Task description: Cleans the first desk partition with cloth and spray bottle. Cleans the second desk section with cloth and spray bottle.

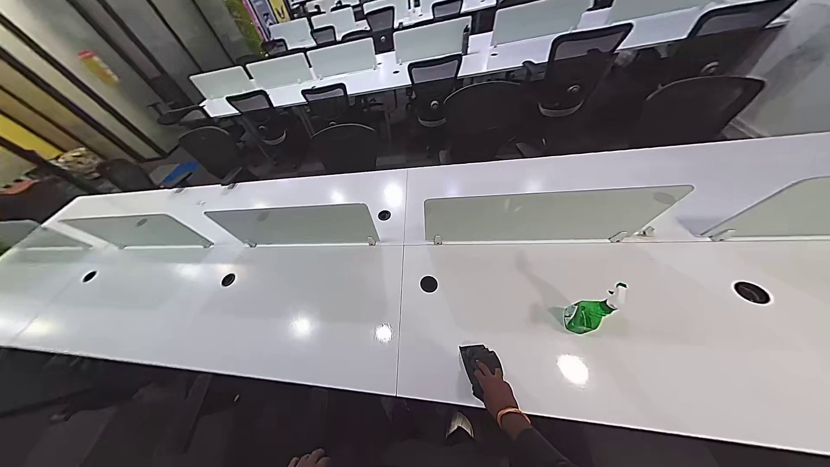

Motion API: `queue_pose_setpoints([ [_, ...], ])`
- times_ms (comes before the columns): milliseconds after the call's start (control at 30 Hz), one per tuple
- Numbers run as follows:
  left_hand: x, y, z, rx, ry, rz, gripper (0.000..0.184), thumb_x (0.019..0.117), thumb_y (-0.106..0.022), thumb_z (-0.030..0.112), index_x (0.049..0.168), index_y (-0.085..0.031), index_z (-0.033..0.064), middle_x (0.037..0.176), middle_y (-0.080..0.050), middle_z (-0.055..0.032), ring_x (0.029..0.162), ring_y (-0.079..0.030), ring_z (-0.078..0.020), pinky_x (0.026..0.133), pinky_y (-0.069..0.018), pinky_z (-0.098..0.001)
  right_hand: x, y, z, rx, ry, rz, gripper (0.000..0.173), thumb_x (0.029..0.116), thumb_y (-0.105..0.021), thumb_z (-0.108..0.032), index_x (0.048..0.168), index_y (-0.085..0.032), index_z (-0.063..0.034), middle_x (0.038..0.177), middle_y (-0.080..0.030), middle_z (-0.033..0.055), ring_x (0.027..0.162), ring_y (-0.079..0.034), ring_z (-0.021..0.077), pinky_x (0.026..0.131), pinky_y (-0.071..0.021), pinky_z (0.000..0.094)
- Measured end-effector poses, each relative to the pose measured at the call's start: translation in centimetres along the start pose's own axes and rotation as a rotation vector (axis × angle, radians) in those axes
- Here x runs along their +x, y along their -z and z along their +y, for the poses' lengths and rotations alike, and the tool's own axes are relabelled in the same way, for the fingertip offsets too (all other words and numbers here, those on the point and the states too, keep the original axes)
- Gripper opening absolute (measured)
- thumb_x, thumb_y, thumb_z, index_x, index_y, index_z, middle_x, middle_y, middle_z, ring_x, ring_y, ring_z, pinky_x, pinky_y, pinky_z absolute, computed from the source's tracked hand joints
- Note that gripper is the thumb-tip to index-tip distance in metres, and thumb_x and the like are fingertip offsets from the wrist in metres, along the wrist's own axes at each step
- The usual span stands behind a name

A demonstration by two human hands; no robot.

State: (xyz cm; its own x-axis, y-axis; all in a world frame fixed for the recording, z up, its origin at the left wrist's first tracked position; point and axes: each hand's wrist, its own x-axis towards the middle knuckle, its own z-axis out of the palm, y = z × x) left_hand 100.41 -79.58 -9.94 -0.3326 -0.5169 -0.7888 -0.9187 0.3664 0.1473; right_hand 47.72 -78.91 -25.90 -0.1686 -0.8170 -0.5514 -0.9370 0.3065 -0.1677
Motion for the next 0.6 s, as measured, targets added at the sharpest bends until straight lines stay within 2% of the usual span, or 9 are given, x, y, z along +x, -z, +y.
queue_pose_setpoints([
  [100, -1.2, -4.2, 2.6, -0.074, 0.146, -0.022, 0.054, 0.0961, -0.065, 0.033, 0.145, -0.058, 0.0112, 0.153, -0.053, -0.0143, 0.137, -0.053, -0.0393, 0.11, -0.0419, -0.0645, -0.5, 0.4, 0.7, 0.023, 0.002, 0.003, 0.053, 0.0875, -0.069, -0.004, 0.139, -0.065, -0.0165, 0.166, -0.038, 0.001, 0.143, -0.041, 0.0491, 0.089, -0.0562, 0.0638],
  [200, -2.4, -8.9, 5.9, -0.151, 0.273, -0.106, 0.053, 0.0933, -0.068, 0.028, 0.143, -0.06, 0.0112, 0.151, -0.054, -0.0163, 0.137, -0.052, -0.0405, 0.111, -0.0408, -0.0643, -0.9, 0.4, 0.9, 0.046, 0.023, -0.005, 0.057, 0.0849, -0.069, -0.001, 0.14, -0.064, -0.0153, 0.166, -0.037, 0.0025, 0.144, -0.039, 0.0501, 0.089, -0.0555, 0.065],
  [367, -4.6, -15.5, 8.8, -0.303, 0.447, -0.168, 0.052, 0.0955, -0.066, 0.029, 0.143, -0.059, 0.0106, 0.151, -0.053, -0.0173, 0.137, -0.053, -0.0397, 0.109, -0.0439, -0.0628, -0.7, 0.7, 1.2, 0.047, 0.066, 0.003, 0.055, 0.0842, -0.07, -0.006, 0.138, -0.065, -0.0147, 0.165, -0.039, 0.0031, 0.143, -0.04, 0.0484, 0.091, -0.0551, 0.0635],
  [467, -6.4, -17.8, 9.9, -0.401, 0.524, -0.124, 0.051, 0.096, -0.065, 0.033, 0.142, -0.06, 0.0107, 0.148, -0.056, -0.0175, 0.134, -0.055, -0.0391, 0.108, -0.0453, -0.062, -0.2, 1.2, 0.2, 0.046, 0.097, 0.003, 0.051, 0.0844, -0.071, -0.008, 0.135, -0.067, -0.0149, 0.163, -0.043, 0.0039, 0.14, -0.044, 0.0474, 0.093, -0.0541, 0.0637],
  [600, -6.6, -18.5, 10.6, -0.449, 0.549, -0.095, 0.042, 0.1028, -0.055, 0.031, 0.14, -0.061, 0.0122, 0.145, -0.058, -0.0163, 0.133, -0.057, -0.0376, 0.106, -0.0475, -0.061, 1.1, 1.5, -3.0, 0.042, 0.164, -0.031, 0.054, 0.0843, -0.072, -0.007, 0.137, -0.065, -0.0151, 0.164, -0.041, 0.0048, 0.141, -0.044, 0.0479, 0.094, -0.0535, 0.0643],
])
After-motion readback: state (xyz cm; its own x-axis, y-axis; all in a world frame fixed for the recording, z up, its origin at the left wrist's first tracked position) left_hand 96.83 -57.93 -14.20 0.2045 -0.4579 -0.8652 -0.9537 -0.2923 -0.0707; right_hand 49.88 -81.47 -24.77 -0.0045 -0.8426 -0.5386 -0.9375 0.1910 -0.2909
